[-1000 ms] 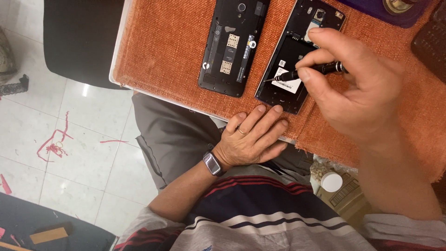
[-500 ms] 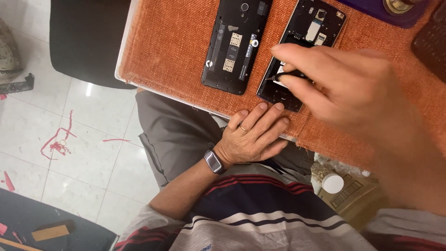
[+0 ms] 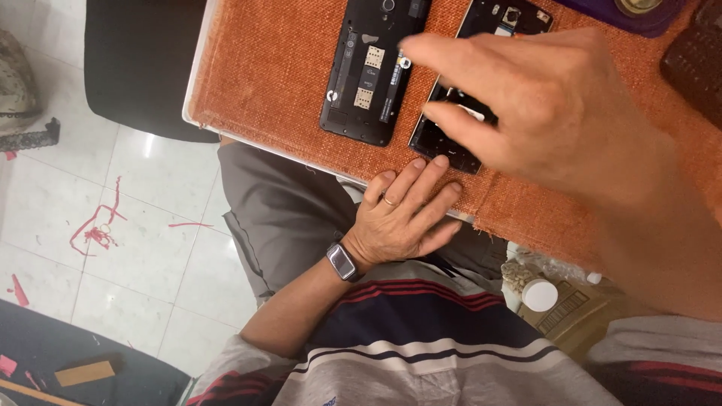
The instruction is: Disassembling mobile phones by removing internal screws and detaching components using a precision screwdriver.
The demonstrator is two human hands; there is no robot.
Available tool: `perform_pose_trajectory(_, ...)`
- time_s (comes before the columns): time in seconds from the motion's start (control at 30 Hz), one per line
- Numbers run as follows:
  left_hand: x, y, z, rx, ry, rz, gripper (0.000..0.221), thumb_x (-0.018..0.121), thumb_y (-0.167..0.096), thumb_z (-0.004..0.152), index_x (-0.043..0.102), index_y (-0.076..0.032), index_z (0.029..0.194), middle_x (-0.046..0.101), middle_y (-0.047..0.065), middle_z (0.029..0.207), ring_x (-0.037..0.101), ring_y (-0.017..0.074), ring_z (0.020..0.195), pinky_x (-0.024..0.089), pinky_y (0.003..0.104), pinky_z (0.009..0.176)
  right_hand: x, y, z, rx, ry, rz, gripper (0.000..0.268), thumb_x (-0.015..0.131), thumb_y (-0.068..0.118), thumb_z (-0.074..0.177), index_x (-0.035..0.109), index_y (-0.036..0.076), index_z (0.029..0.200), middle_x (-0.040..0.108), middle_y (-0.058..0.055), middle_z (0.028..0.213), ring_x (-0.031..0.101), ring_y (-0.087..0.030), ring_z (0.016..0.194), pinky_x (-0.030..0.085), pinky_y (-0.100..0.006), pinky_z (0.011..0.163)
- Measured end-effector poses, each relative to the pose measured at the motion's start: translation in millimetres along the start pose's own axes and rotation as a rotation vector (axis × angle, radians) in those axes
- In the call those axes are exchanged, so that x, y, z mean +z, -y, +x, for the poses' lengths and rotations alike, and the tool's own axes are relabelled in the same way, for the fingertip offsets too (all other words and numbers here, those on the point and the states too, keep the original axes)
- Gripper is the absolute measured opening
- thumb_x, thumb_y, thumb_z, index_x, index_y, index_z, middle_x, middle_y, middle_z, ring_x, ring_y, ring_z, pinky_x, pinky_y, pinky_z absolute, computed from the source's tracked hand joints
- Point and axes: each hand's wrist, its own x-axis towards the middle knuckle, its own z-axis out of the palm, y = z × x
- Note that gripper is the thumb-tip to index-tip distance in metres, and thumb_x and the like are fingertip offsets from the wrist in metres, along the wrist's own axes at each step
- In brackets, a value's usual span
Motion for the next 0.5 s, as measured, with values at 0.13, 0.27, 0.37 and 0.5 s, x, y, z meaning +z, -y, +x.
perform_pose_trajectory(0.13,-2.7,-3.5,1.9,-0.034,0.006,0.031,0.041,0.051,-0.051,0.106,0.073,-0.019,0.117,0.066,0.010,0.135,0.066,0.0240,0.117,0.045,0.035,0.092,-1.6,3.6,-1.2,-0.041,0.073,0.038,0.023,0.073,-0.003,0.114,0.073,0.001,0.137,0.063,-0.001,0.084,0.055,-0.016,0.065,0.047,-0.033,0.061)
perform_pose_trajectory(0.27,-3.9,-5.2,2.1,-0.045,0.015,0.033,0.042,0.050,-0.052,0.106,0.073,-0.019,0.118,0.066,0.010,0.135,0.065,0.0237,0.118,0.046,0.036,0.092,4.1,4.1,-2.9,-0.019,-0.034,-0.034,0.011,0.085,0.002,0.116,0.080,0.005,0.126,0.064,0.001,0.078,0.053,-0.016,0.062,0.042,-0.030,0.060)
perform_pose_trajectory(0.37,-5.0,-6.1,3.3,-0.052,0.008,0.038,0.042,0.048,-0.051,0.107,0.073,-0.019,0.118,0.066,0.009,0.135,0.065,0.0234,0.119,0.046,0.035,0.091,-6.6,6.1,0.0,-0.049,0.091,0.129,0.035,0.069,-0.012,0.107,0.071,-0.005,0.142,0.064,-0.007,0.086,0.053,-0.019,0.064,0.053,-0.035,0.059)
perform_pose_trajectory(0.5,-2.0,-6.5,1.4,-0.045,0.006,0.029,0.043,0.048,-0.051,0.106,0.073,-0.018,0.118,0.066,0.010,0.135,0.065,0.0248,0.119,0.046,0.036,0.092,5.5,1.5,-8.3,-0.041,-0.029,-0.111,0.009,0.089,0.012,0.120,0.082,0.009,0.125,0.063,0.005,0.077,0.052,-0.010,0.061,0.040,-0.027,0.055)
